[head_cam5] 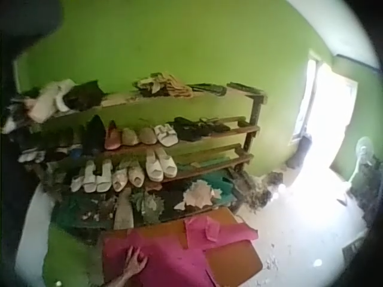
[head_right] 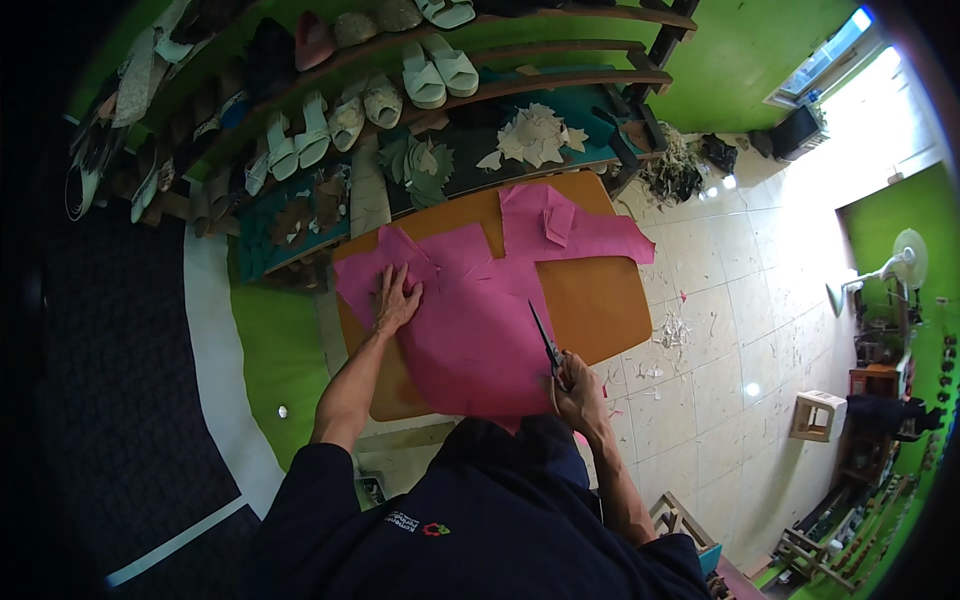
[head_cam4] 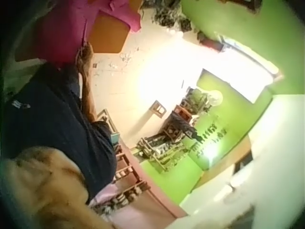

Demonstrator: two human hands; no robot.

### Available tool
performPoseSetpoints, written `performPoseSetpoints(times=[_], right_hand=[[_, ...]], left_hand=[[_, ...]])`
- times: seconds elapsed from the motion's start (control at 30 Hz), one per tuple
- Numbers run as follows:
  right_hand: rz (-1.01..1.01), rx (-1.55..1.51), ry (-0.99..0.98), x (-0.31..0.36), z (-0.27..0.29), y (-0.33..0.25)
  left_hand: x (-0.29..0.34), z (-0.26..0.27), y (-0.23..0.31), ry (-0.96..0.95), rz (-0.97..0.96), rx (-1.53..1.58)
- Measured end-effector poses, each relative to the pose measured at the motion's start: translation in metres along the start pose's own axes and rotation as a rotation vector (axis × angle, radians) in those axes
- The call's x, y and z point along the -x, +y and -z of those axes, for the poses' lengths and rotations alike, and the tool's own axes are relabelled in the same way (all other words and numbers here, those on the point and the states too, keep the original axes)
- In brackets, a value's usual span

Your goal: Cutting pink fabric or material into specific pattern shapes using scissors on a work table.

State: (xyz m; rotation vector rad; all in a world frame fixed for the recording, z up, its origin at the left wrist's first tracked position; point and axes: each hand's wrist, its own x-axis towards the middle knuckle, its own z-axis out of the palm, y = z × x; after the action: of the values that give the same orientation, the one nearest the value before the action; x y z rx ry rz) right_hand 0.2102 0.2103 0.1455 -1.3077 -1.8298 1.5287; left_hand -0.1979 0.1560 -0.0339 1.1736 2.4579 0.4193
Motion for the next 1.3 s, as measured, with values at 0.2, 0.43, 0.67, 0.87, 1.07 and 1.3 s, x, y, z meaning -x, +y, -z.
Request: performPoseSetpoints(times=[0.2, 0.43, 0.67, 0.87, 1.07, 1.3], right_hand=[[0.002, -0.173, -0.063, -0.016, -0.003, -0.033], [0.031, -0.24, -0.062, -0.013, -0.008, -0.045], [-0.045, 0.116, -0.212, 0.01, 0.0, -0.062], [-0.068, -0.253, -0.118, 0.005, -0.001, -0.055], [-0.059, -0.289, -0.132, 0.002, -0.002, -0.034], [-0.055, -0.111, -0.125, 0.02, 0.0, -0.034]], left_hand=[[0.016, 0.033, 0.05, -0.087, -0.314, 0.007], [0.025, 0.008, 0.04, -0.105, -0.403, -0.142], [0.021, -0.016, 0.014, -0.054, -0.284, -0.127], [0.031, 0.028, 0.046, -0.233, -0.384, -0.114], [0.042, 0.006, 0.044, -0.224, -0.474, -0.17], [0.04, -0.029, 0.03, -0.09, -0.427, -0.277]])
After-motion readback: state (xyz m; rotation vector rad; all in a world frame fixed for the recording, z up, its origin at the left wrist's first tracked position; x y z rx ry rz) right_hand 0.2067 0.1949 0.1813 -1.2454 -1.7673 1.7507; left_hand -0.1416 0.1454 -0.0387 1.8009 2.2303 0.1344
